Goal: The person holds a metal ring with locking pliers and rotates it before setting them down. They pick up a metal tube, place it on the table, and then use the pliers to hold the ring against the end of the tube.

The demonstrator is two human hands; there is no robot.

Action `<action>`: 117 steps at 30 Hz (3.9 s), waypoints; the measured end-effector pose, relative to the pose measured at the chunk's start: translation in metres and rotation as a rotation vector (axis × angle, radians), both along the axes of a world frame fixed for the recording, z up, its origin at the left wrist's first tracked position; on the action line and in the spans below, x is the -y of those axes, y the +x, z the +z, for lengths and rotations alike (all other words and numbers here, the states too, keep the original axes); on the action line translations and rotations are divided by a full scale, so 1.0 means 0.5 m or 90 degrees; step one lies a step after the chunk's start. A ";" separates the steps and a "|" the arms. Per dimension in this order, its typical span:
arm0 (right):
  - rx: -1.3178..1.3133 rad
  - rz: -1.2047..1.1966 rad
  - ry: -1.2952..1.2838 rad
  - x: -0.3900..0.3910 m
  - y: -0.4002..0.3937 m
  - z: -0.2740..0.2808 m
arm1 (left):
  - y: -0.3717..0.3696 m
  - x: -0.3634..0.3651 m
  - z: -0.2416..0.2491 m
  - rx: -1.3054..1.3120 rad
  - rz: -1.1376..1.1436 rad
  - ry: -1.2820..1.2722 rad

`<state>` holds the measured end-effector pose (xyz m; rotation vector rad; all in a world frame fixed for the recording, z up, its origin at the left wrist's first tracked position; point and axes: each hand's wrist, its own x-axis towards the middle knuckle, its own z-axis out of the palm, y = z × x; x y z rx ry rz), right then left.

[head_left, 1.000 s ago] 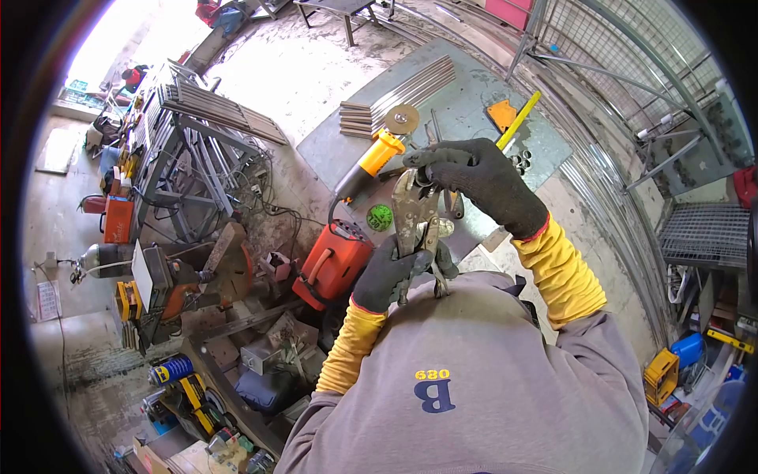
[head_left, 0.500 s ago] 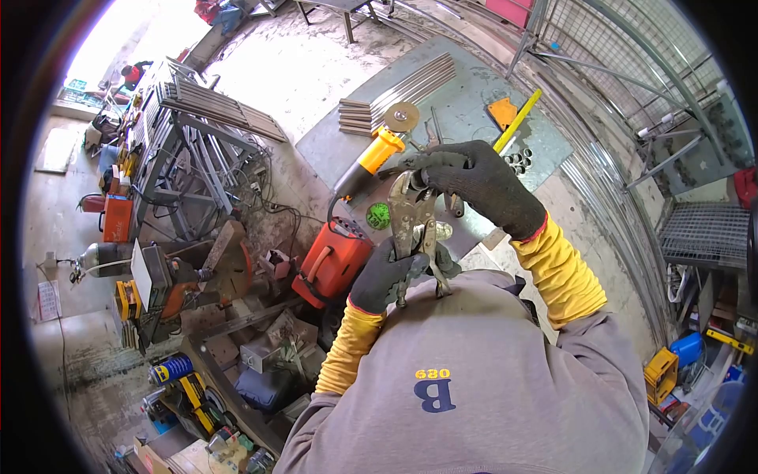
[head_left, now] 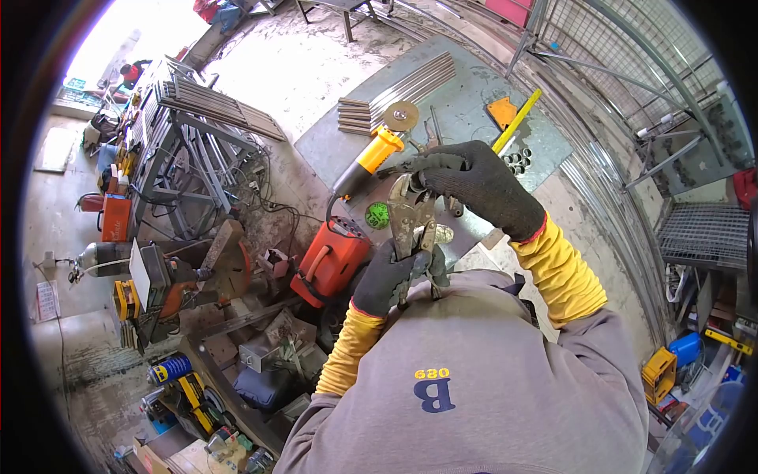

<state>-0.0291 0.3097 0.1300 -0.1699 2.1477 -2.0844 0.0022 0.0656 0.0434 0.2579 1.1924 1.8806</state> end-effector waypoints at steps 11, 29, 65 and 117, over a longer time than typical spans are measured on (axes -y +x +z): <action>0.011 -0.005 -0.007 -0.002 -0.004 -0.011 | -0.016 -0.001 0.030 0.053 0.058 0.000; 0.079 -0.162 -0.270 0.080 -0.029 -0.086 | -0.087 -0.012 -0.020 -0.088 0.059 -0.130; -0.091 -0.432 -0.264 0.007 -0.071 -0.133 | -0.056 -0.068 -0.065 -0.197 0.051 -0.207; -0.040 -0.166 -0.257 0.048 -0.042 -0.131 | -0.049 -0.029 -0.030 0.032 0.074 -0.112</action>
